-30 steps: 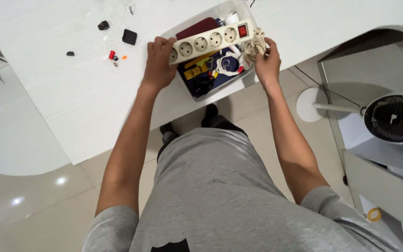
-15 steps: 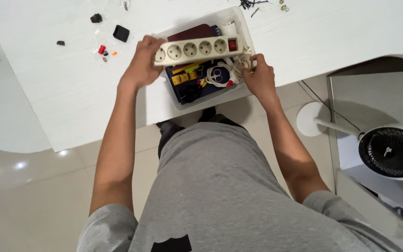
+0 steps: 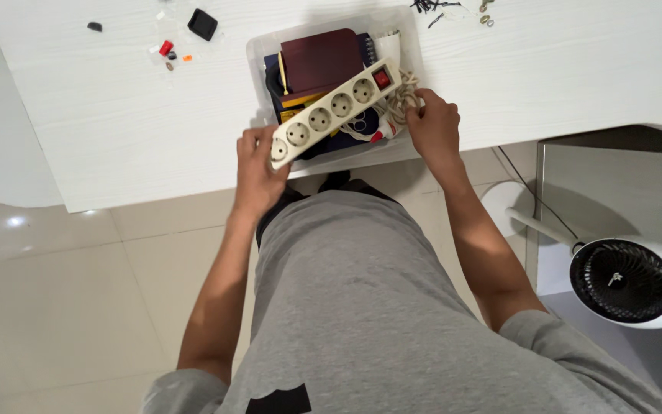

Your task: The person organizes small office items on a white desk. They place a power strip and a brown notebook into a clear plastic bin, then put the bin into a drawer. They also sort screws and zip ties into a small light-blue case and a clear container.

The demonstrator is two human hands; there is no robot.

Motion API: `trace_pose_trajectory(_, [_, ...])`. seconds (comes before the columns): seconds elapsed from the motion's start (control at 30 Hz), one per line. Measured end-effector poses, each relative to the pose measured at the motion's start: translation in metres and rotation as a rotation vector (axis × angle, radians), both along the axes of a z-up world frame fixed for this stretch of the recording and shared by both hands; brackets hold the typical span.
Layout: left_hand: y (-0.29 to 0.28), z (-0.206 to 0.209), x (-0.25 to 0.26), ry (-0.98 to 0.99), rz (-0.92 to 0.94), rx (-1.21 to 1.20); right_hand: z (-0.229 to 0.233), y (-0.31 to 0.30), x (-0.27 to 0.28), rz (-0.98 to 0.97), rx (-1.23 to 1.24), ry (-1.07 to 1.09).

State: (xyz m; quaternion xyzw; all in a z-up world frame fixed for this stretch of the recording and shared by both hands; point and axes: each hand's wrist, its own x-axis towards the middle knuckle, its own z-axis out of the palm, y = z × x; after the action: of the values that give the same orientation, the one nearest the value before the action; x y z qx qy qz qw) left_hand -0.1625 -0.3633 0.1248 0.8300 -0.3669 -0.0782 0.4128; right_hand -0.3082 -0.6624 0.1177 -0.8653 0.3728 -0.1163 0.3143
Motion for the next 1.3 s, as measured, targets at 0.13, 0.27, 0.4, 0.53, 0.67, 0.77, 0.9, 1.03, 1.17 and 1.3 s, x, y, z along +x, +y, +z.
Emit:
trace_pose_trajectory(0.13, [-0.001,-0.018,-0.030,0.034,0.131,-0.017,0.000,0.000,0.007,-0.018,-0.110,-0.190])
trace_pose_trajectory(0.27, [-0.011,-0.034,-0.042,-0.066,0.198,-0.084,-0.001,-0.008,0.032,-0.002,-0.127,-0.349])
trace_pose_trajectory(0.4, [-0.023,-0.042,-0.035,-0.161,0.159,-0.094,-0.012,-0.012,0.051,-0.010,-0.156,-0.387])
trace_pose_trajectory(0.53, [-0.032,-0.045,-0.029,-0.221,0.155,-0.073,-0.027,-0.006,0.057,0.050,-0.252,-0.410])
trace_pose_trajectory(0.67, [-0.031,-0.044,-0.030,-0.158,0.081,-0.040,-0.032,-0.002,0.052,0.075,-0.242,-0.385])
trace_pose_trajectory(0.77, [-0.023,-0.043,-0.026,-0.223,0.028,-0.019,-0.031,0.000,0.048,0.109,-0.259,-0.368])
trace_pose_trajectory(0.9, [-0.021,-0.043,-0.023,-0.289,-0.007,-0.021,-0.028,0.001,0.043,0.112,-0.305,-0.358])
trace_pose_trajectory(1.03, [-0.019,-0.044,-0.023,-0.291,0.026,-0.028,-0.027,0.009,0.039,0.100,-0.301,-0.368])
trace_pose_trajectory(1.17, [-0.013,-0.051,-0.032,-0.258,0.091,-0.029,-0.030,0.010,0.025,0.062,-0.384,-0.350])
trace_pose_trajectory(1.3, [-0.009,-0.062,-0.029,-0.098,0.311,-0.160,-0.041,-0.007,0.010,-0.013,-0.441,-0.279])
